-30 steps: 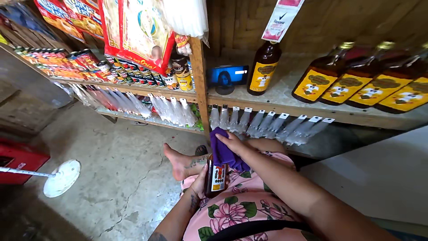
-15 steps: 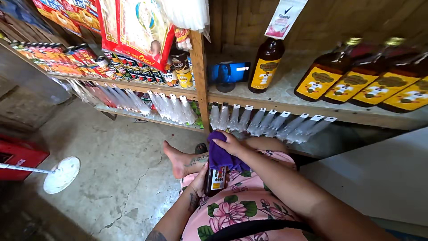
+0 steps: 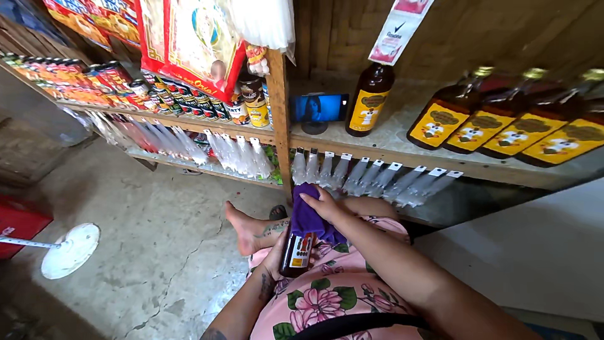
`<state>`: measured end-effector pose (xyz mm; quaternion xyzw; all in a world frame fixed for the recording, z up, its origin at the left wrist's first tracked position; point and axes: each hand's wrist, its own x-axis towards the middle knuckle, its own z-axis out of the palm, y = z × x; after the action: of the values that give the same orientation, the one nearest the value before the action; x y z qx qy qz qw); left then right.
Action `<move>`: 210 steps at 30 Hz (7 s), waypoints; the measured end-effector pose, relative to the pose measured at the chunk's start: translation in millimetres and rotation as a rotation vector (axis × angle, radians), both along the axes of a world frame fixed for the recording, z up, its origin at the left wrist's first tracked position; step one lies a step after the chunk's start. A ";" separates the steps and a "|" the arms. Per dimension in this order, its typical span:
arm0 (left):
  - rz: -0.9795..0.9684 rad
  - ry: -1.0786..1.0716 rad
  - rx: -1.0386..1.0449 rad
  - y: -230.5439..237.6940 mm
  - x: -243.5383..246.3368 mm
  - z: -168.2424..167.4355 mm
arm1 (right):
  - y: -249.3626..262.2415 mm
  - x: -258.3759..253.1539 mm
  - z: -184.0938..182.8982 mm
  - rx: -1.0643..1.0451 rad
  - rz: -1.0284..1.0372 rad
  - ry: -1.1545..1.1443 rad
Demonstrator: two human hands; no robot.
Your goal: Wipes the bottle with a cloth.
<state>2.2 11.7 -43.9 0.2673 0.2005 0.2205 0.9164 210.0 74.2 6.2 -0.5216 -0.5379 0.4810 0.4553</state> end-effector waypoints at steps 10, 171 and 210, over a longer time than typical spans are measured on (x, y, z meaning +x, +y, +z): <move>0.123 0.235 0.085 -11.3 4.0 7.4 | -1.0 0.1 4.0 -0.006 -0.005 -0.085; 0.066 0.125 0.083 -8.4 -2.9 -0.4 | -5.3 3.2 1.8 -0.071 0.100 0.036; 0.043 0.078 0.105 -6.1 -2.8 -4.6 | -6.2 0.4 3.9 -0.071 0.043 0.041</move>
<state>-0.6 5.5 -48.5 0.3189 0.2301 0.2398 0.8876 210.4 67.9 10.1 -0.5157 -0.5222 0.5199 0.4371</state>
